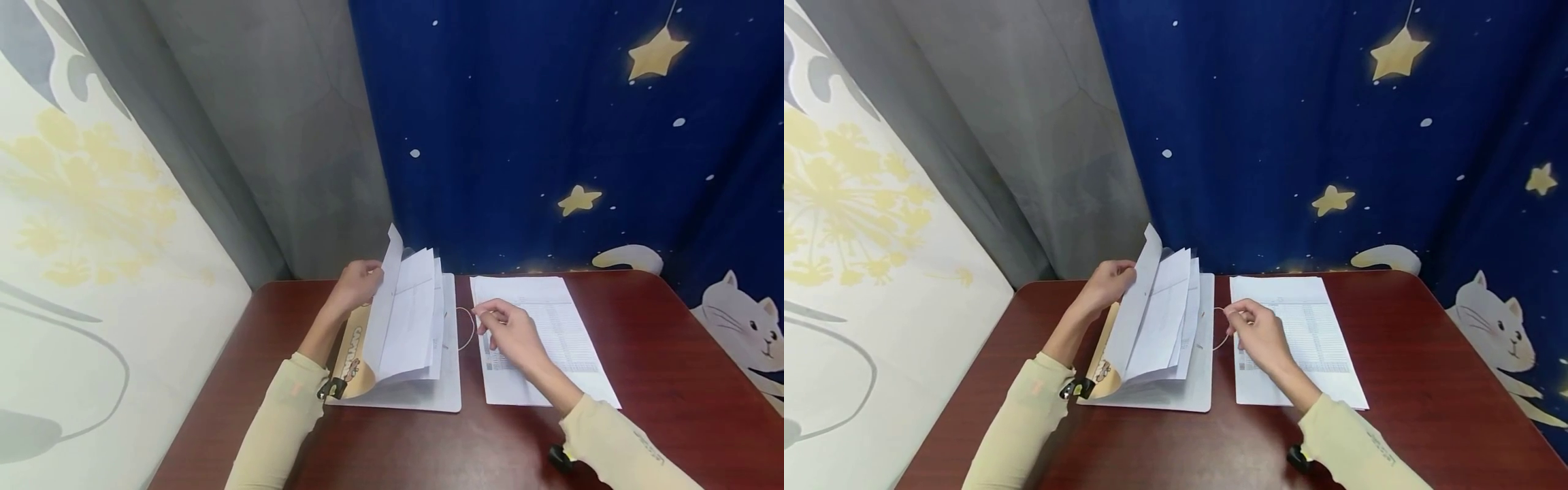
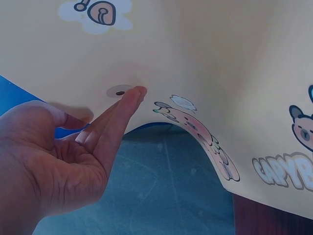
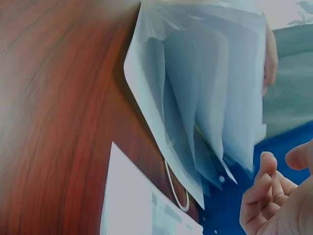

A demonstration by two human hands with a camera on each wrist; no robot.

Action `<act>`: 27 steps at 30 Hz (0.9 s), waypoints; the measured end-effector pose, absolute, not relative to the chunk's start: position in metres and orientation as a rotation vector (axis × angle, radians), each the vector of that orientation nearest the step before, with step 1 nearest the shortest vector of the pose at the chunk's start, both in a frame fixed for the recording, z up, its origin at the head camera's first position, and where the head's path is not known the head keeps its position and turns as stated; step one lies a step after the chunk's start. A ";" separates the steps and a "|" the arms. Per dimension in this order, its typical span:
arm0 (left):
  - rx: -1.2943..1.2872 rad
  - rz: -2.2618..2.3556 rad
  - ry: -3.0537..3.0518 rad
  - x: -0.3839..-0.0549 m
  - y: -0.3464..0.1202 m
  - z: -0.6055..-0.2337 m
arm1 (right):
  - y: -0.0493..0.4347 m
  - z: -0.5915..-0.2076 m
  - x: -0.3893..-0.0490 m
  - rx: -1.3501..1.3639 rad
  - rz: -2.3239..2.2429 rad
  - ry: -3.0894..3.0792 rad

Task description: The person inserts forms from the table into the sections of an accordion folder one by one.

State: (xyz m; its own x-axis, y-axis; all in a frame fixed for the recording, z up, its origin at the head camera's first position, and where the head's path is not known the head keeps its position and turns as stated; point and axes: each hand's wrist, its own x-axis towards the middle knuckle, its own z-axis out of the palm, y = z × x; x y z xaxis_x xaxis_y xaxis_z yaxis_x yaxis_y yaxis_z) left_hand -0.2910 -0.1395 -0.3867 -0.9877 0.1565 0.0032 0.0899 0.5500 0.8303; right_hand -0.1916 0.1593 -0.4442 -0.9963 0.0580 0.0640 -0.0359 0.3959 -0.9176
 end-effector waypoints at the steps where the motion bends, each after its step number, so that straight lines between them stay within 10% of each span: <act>1: 0.219 1.442 2.704 -0.291 -0.140 -0.387 | 0.164 -0.443 -0.190 -0.028 1.657 -2.558; 27: 0.244 1.451 2.688 -0.296 -0.142 -0.391 | 0.290 -0.456 -0.164 -0.324 0.895 -2.959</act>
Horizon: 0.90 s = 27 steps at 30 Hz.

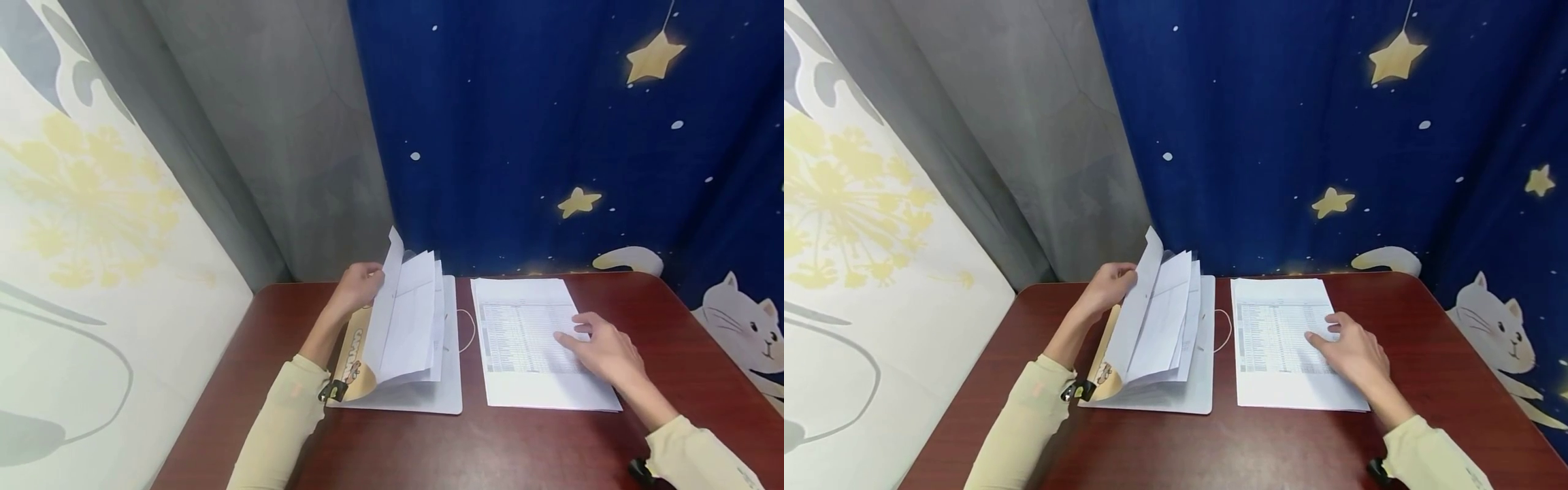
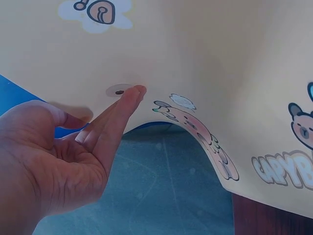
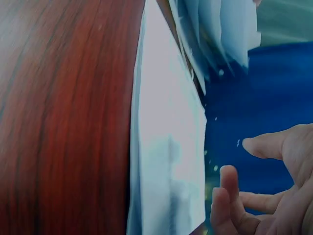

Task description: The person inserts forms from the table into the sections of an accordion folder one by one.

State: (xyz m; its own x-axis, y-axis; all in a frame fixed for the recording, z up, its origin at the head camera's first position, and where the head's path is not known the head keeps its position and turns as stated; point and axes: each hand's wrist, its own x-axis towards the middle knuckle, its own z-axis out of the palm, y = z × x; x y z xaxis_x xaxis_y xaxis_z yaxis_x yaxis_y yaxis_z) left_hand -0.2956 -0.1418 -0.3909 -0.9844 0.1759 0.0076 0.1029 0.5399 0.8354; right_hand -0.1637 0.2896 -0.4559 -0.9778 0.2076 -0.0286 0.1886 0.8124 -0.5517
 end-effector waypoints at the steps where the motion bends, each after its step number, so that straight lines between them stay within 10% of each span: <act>1: 0.242 1.446 2.687 -0.295 -0.142 -0.391 | 0.293 -0.458 -0.164 -0.335 0.881 -2.965; 27: 0.232 1.446 2.700 -0.294 -0.140 -0.392 | 0.328 -0.495 -0.203 -0.539 0.880 -2.882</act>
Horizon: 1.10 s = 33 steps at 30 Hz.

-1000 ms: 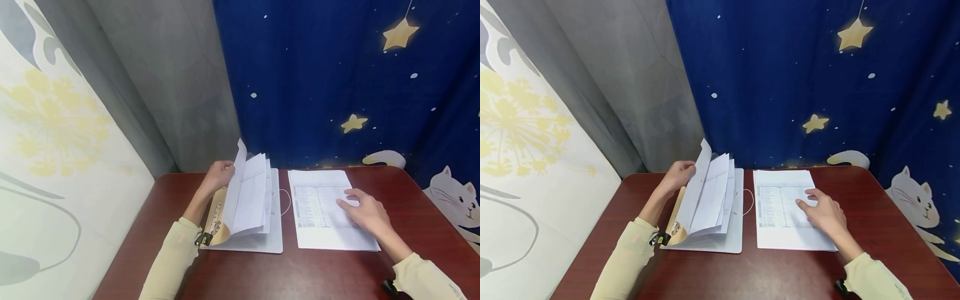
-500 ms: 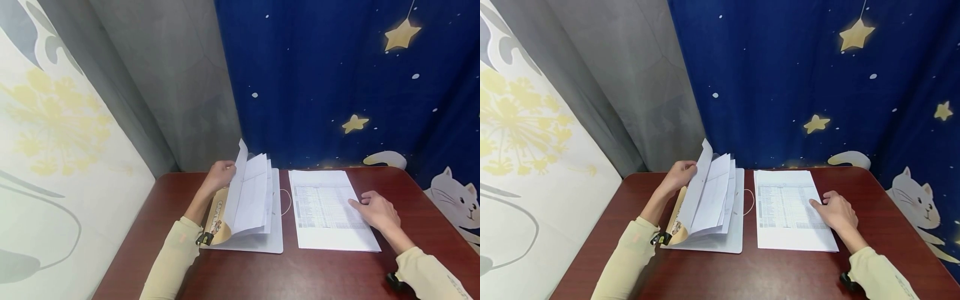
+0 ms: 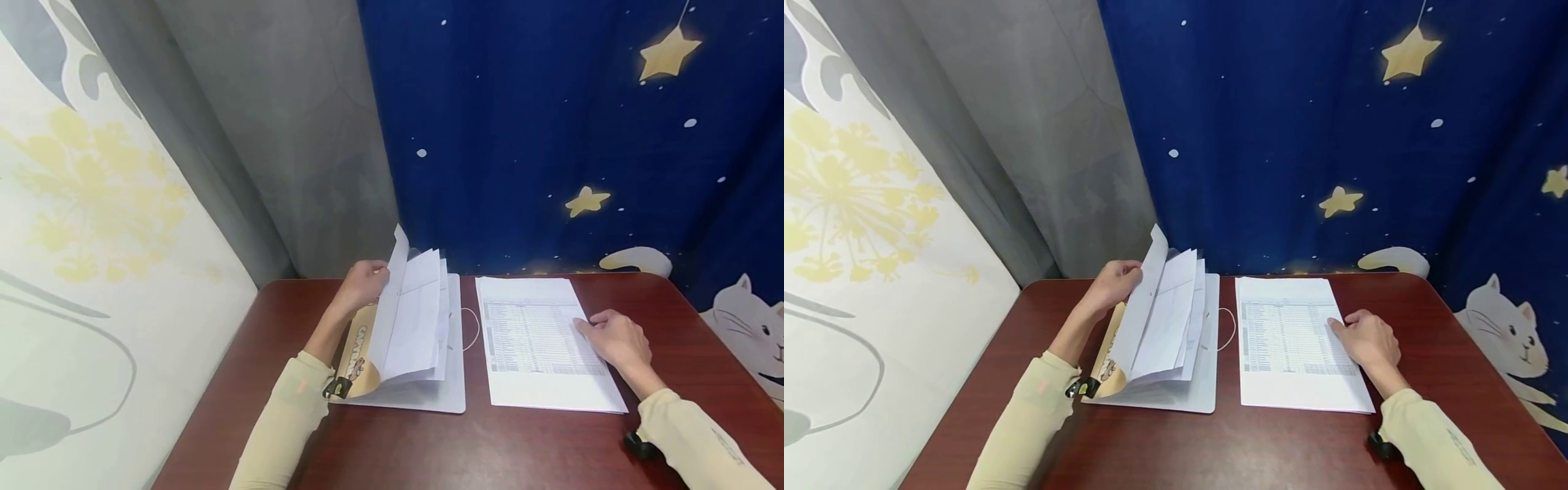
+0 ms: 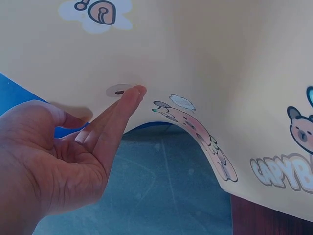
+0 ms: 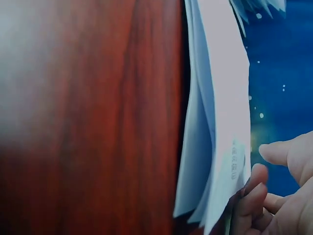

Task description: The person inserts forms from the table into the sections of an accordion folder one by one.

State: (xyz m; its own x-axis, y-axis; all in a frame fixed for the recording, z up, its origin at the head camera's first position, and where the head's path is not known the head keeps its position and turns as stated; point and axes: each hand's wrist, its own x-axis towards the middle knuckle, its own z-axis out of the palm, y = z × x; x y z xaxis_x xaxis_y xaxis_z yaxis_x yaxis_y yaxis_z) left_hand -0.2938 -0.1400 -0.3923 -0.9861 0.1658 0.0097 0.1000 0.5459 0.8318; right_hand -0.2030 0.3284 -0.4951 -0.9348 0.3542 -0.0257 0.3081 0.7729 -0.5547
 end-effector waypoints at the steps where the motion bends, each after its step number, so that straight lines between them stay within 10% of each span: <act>1: 0.235 1.440 2.701 -0.294 -0.140 -0.393 | 0.328 -0.495 -0.205 -0.544 0.880 -2.880; 33: 0.226 1.490 2.669 -0.293 -0.141 -0.390 | 0.330 -0.494 -0.218 -0.623 0.978 -2.940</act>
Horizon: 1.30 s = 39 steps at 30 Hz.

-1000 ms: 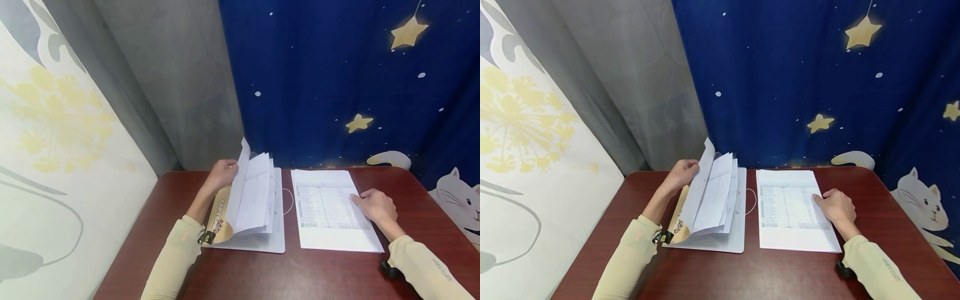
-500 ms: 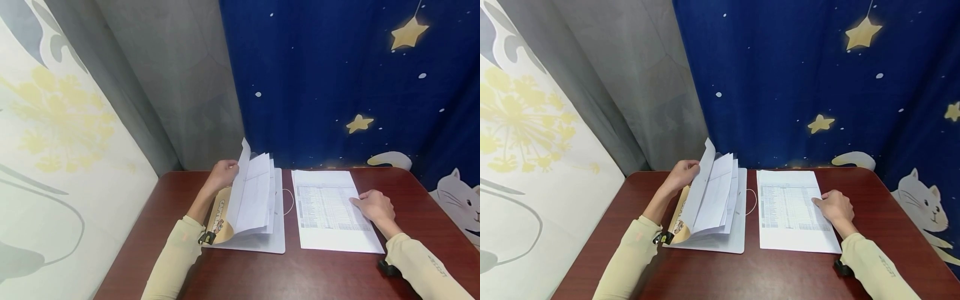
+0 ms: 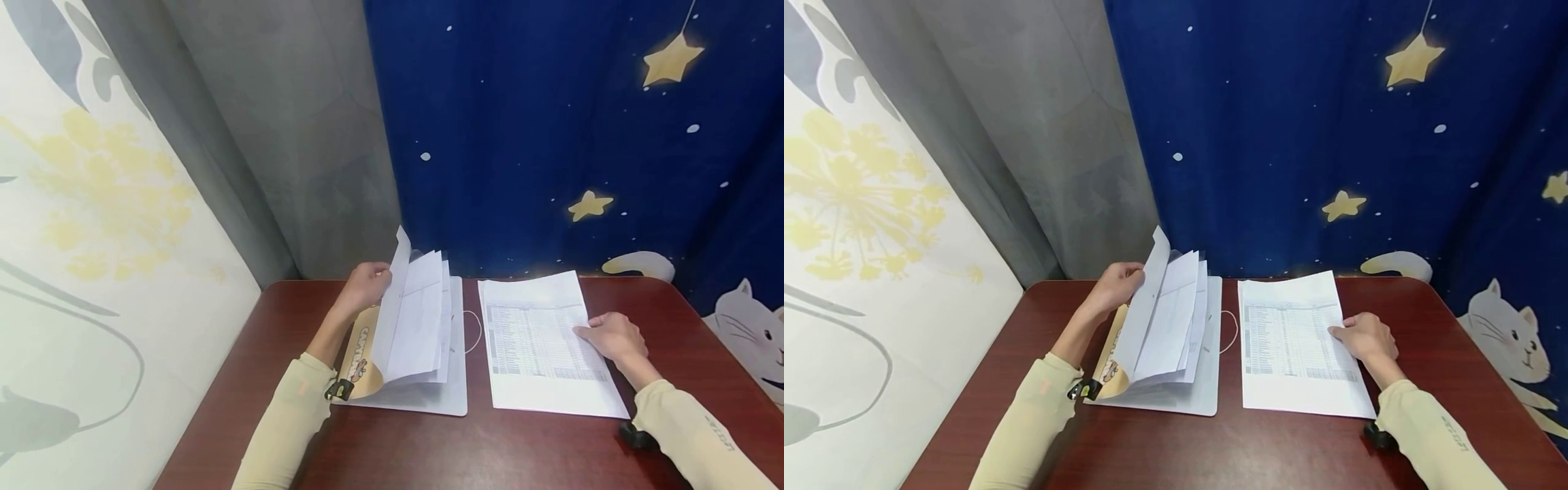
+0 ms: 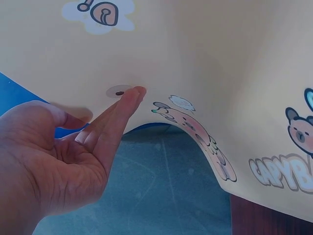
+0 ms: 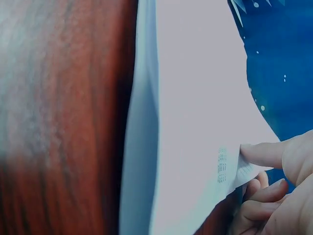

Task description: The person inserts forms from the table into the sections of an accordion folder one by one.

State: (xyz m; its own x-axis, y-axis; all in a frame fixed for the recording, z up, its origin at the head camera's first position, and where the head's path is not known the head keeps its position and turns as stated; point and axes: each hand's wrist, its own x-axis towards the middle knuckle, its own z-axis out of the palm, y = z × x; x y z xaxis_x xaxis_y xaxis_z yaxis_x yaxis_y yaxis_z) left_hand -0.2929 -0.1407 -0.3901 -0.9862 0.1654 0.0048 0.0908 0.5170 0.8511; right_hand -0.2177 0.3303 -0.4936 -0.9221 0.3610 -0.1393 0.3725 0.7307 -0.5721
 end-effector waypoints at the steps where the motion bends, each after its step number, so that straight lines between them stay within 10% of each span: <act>1: 0.224 1.489 2.668 -0.293 -0.141 -0.390 | 0.331 -0.494 -0.217 0.613 -0.967 2.908; 39: 0.276 1.432 2.726 -0.287 -0.143 -0.385 | 0.336 -0.469 -0.199 0.341 -1.640 2.668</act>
State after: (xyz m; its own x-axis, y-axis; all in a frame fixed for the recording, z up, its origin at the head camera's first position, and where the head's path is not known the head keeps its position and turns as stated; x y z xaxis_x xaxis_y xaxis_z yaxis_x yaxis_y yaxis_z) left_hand -0.2868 -0.1428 -0.3847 -0.9828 0.1805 0.0382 0.1339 0.5554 0.8207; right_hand -0.1994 0.3362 -0.4691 -0.9765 0.1877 -0.1059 0.1792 0.4345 -0.8827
